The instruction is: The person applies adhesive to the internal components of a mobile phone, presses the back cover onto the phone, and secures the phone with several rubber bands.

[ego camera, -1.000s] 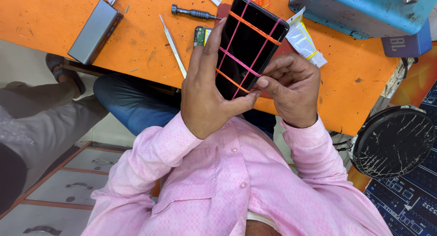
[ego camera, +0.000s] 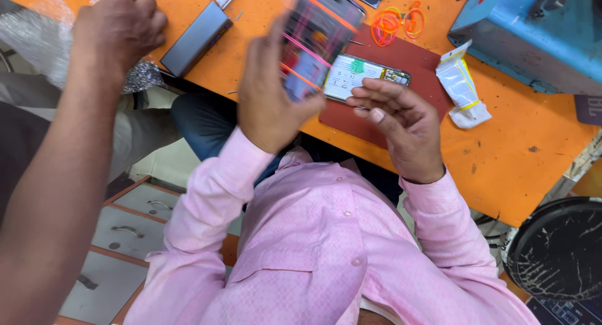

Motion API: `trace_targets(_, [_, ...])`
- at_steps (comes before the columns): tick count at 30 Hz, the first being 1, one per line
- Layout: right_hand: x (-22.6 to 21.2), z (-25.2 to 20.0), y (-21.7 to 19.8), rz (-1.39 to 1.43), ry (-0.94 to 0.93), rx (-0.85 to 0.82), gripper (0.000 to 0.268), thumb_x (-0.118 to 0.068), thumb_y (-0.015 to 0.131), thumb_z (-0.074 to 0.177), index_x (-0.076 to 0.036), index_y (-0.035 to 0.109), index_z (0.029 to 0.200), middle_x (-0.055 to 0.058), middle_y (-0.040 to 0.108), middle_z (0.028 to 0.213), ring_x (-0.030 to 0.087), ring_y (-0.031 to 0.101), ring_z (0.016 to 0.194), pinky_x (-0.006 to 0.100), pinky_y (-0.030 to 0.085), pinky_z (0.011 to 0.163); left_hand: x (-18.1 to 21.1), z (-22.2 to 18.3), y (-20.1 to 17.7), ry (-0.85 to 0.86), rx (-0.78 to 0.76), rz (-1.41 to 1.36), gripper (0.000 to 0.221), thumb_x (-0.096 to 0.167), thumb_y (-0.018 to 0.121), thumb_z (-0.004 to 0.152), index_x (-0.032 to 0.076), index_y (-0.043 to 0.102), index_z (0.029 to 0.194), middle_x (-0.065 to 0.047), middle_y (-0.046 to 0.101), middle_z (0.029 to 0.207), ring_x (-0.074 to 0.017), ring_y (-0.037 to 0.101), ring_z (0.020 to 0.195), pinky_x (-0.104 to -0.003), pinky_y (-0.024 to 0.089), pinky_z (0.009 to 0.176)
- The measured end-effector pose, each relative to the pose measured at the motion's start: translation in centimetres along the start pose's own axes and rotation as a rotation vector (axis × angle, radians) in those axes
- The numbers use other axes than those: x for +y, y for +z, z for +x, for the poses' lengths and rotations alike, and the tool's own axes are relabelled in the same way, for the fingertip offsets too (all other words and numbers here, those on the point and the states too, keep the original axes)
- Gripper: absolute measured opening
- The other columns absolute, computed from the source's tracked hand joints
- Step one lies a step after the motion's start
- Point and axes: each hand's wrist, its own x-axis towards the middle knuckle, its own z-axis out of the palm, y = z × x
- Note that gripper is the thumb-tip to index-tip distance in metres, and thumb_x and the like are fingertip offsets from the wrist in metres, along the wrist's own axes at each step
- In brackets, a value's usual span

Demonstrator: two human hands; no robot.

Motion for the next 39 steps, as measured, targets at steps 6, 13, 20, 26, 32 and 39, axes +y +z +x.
trace_targets(6, [0.4,-0.3,-1.6,0.021,-0.035,0.079,0.036,-0.005,0.063,0.107,0.004,0.056,0.140,0.016,0.068,0.132,0.026,0.069,0.123,0.038,0.058,0.108,-8.1,3.0,-4.5,0.124,0.285,0.444,0.094,0.022,0.096,0.074,0.000,0.038,0.144,-0.024,0.047,0.133,-0.0429,0.050,0.127,-0.049,0.042,0.111])
trace_targets(13, [-0.3,-1.4,-4.7,0.012,-0.086,0.254,0.030,-0.002,0.061,0.109,0.005,0.058,0.138,0.015,0.070,0.128,0.026,0.071,0.120,0.037,0.059,0.107,-20.7,6.4,-9.4,-0.051,0.314,0.243,0.044,0.015,0.079,0.090,-0.001,0.050,0.119,-0.019,0.056,0.106,-0.0379,0.058,0.096,-0.048,0.051,0.088])
trace_targets(20, [-0.6,-2.5,-6.8,-0.271,-0.197,0.332,0.027,0.001,0.063,0.112,0.005,0.059,0.138,0.014,0.070,0.127,0.020,0.069,0.117,0.034,0.058,0.109,-25.0,7.4,-10.4,-0.282,0.242,0.165,0.044,0.019,0.078,0.092,-0.001,0.052,0.121,-0.020,0.056,0.111,-0.0383,0.058,0.101,-0.048,0.051,0.091])
trace_targets(26, [0.0,-3.0,-7.1,-0.415,-0.196,0.309,0.034,0.003,0.070,0.108,0.004,0.058,0.140,0.014,0.066,0.134,0.019,0.067,0.126,0.034,0.055,0.115,-25.5,7.3,-9.6,-0.316,0.215,0.207,0.045,0.023,0.077,0.094,-0.002,0.052,0.123,-0.021,0.057,0.115,-0.0387,0.059,0.105,-0.048,0.051,0.093])
trace_targets(32, [-1.0,-2.2,-6.4,-1.179,-0.318,0.171,0.072,-0.007,0.091,0.085,-0.003,0.055,0.147,0.017,0.061,0.145,0.032,0.062,0.133,0.040,0.051,0.115,-24.8,7.1,-9.9,-0.316,0.212,0.257,0.047,0.026,0.075,0.095,-0.002,0.053,0.125,-0.022,0.058,0.119,-0.0391,0.059,0.109,-0.049,0.051,0.095])
trace_targets(39, [-0.8,-0.4,-5.8,-1.388,-0.366,0.013,0.103,-0.016,0.098,0.069,-0.004,0.043,0.156,0.016,0.055,0.151,0.036,0.050,0.132,0.044,0.042,0.116,-26.6,6.2,-9.6,-0.294,0.199,0.349,0.048,0.031,0.074,0.097,-0.002,0.054,0.127,-0.022,0.058,0.124,-0.0395,0.060,0.113,-0.049,0.051,0.097])
